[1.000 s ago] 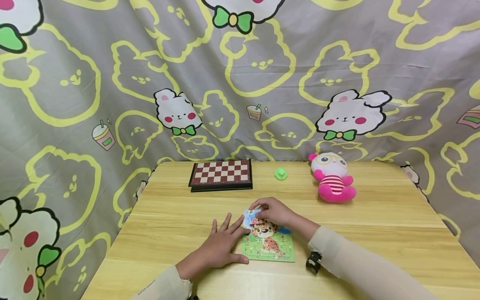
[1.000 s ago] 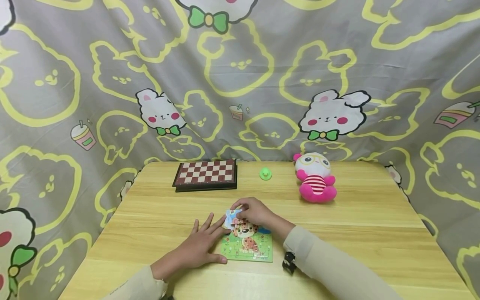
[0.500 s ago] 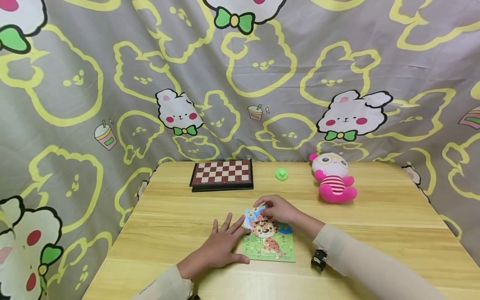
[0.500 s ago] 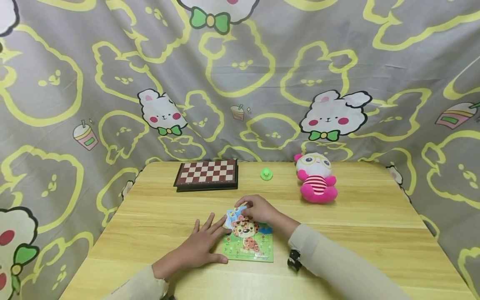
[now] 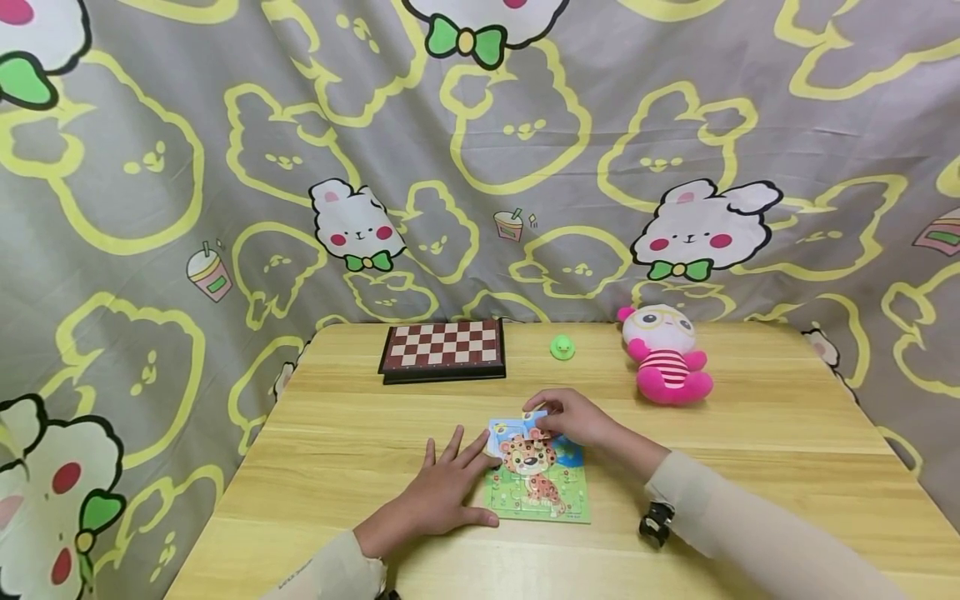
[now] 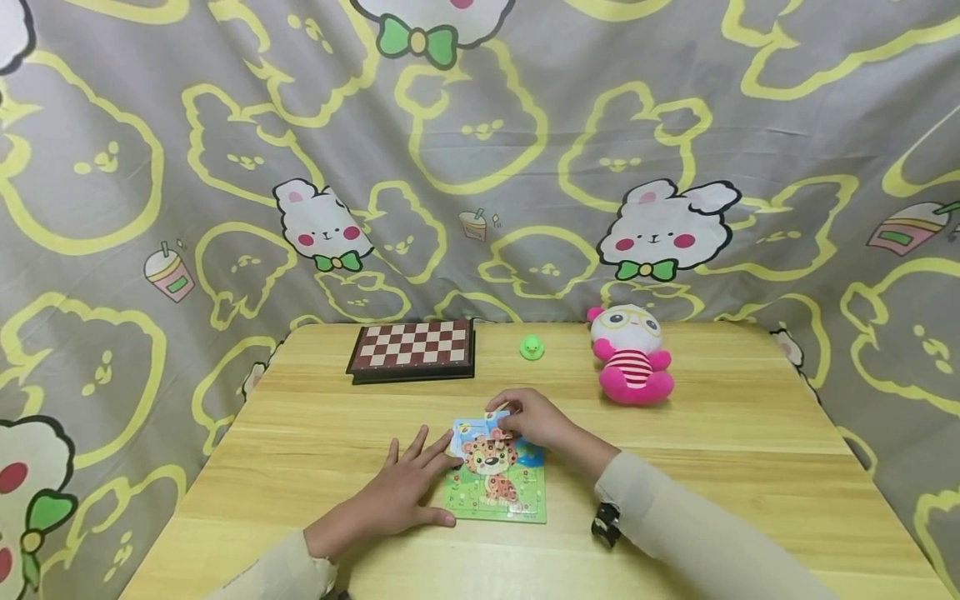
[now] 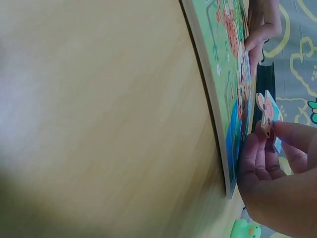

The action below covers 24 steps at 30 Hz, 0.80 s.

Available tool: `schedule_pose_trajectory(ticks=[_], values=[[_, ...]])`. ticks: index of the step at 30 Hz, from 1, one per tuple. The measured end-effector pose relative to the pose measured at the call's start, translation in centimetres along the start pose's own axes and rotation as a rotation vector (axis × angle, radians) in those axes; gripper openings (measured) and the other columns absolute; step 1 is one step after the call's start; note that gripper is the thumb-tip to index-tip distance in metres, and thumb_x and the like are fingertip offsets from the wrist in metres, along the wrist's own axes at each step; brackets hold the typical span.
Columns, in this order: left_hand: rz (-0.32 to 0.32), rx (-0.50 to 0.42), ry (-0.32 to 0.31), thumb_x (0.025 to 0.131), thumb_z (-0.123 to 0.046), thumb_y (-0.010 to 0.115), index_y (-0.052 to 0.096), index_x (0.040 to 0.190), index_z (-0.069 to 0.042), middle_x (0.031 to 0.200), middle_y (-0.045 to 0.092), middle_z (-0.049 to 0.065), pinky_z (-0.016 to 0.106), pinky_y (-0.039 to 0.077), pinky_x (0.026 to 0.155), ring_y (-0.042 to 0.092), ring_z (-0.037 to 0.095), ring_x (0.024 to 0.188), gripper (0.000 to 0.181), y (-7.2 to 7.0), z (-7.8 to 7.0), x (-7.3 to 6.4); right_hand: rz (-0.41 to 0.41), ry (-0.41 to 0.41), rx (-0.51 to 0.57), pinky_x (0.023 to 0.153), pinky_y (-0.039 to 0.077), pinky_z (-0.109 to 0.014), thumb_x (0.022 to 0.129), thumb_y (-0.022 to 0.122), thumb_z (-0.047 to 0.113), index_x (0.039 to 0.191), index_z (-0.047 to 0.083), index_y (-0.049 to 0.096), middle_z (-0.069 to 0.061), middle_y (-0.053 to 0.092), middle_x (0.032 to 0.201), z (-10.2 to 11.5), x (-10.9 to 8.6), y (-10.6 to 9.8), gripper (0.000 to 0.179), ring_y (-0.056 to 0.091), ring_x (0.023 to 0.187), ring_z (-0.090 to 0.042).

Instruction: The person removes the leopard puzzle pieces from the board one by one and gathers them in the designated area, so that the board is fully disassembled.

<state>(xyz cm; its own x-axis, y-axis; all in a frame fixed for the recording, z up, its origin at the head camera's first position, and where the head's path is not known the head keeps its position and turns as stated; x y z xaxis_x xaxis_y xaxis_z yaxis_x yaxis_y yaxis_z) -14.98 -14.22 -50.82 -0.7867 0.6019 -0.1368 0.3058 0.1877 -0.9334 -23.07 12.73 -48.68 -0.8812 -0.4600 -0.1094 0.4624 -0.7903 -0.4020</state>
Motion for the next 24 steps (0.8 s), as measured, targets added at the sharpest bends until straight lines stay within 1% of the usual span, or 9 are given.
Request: schedule_pose_trajectory(ticks=[3, 9, 14, 20, 24], values=[[0.000, 0.001, -0.001, 0.085, -0.077, 0.060, 0.044, 0.153, -0.034, 0.174, 0.013, 0.001, 0.084, 0.011, 0.110, 0.005, 0.047, 0.157, 0.083, 0.0, 0.0, 0.0, -0.015, 0.015, 0.006, 0.071, 0.054, -0.034, 0.095, 0.066, 0.000, 0.120, 0.000, 0.071, -0.010, 0.061, 0.091, -0.1, -0.3, -0.3, 0.026, 0.058, 0.079, -0.020], [-0.005, 0.006, 0.005, 0.085, -0.077, 0.060, 0.044, 0.153, -0.034, 0.174, 0.013, 0.002, 0.084, 0.011, 0.110, 0.006, 0.048, 0.156, 0.082, 0.0, -0.1, -0.1, -0.031, 0.057, 0.051, 0.073, 0.057, -0.034, 0.095, 0.067, 0.000, 0.121, 0.002, 0.072, -0.010, 0.060, 0.090, -0.5, -1.0, -0.8, 0.026, 0.061, 0.080, -0.020], [-0.005, 0.007, 0.001, 0.084, -0.077, 0.059, 0.044, 0.153, -0.034, 0.174, 0.013, 0.001, 0.084, 0.011, 0.110, 0.006, 0.047, 0.156, 0.082, -0.1, -0.2, 0.0, -0.033, 0.052, 0.048, 0.073, 0.058, -0.033, 0.095, 0.067, 0.001, 0.122, 0.001, 0.071, -0.010, 0.061, 0.089, -1.2, -1.5, -1.5, 0.027, 0.062, 0.081, -0.019], [-0.004, 0.011, 0.000, 0.084, -0.077, 0.060, 0.044, 0.153, -0.034, 0.174, 0.013, 0.002, 0.084, 0.011, 0.110, 0.006, 0.047, 0.157, 0.082, -0.1, -0.2, -0.1, -0.055, 0.058, 0.029, 0.065, 0.054, -0.028, 0.096, 0.067, 0.002, 0.122, 0.001, 0.071, -0.008, 0.057, 0.086, -1.8, -2.4, -2.4, 0.026, 0.057, 0.077, -0.018], [-0.004, 0.013, -0.001, 0.085, -0.076, 0.060, 0.044, 0.153, -0.034, 0.174, 0.013, 0.002, 0.084, 0.012, 0.110, 0.006, 0.047, 0.157, 0.082, -0.1, -0.2, -0.1, -0.062, 0.049, 0.035, 0.065, 0.055, -0.028, 0.096, 0.067, 0.000, 0.122, -0.002, 0.070, -0.009, 0.057, 0.085, -2.3, -2.9, -3.1, 0.026, 0.057, 0.076, -0.018]])
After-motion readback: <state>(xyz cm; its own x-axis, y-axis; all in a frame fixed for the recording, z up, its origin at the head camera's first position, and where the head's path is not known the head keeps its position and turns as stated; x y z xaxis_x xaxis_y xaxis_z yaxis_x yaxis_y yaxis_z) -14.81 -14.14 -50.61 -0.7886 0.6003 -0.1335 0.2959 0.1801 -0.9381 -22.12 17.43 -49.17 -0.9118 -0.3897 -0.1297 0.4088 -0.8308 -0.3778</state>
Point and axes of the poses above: each hand's wrist, its own x-axis towards the middle knuckle, its own y-axis out of the palm, z = x × y, the point moved 1 cm from there along x, towards the middle knuckle
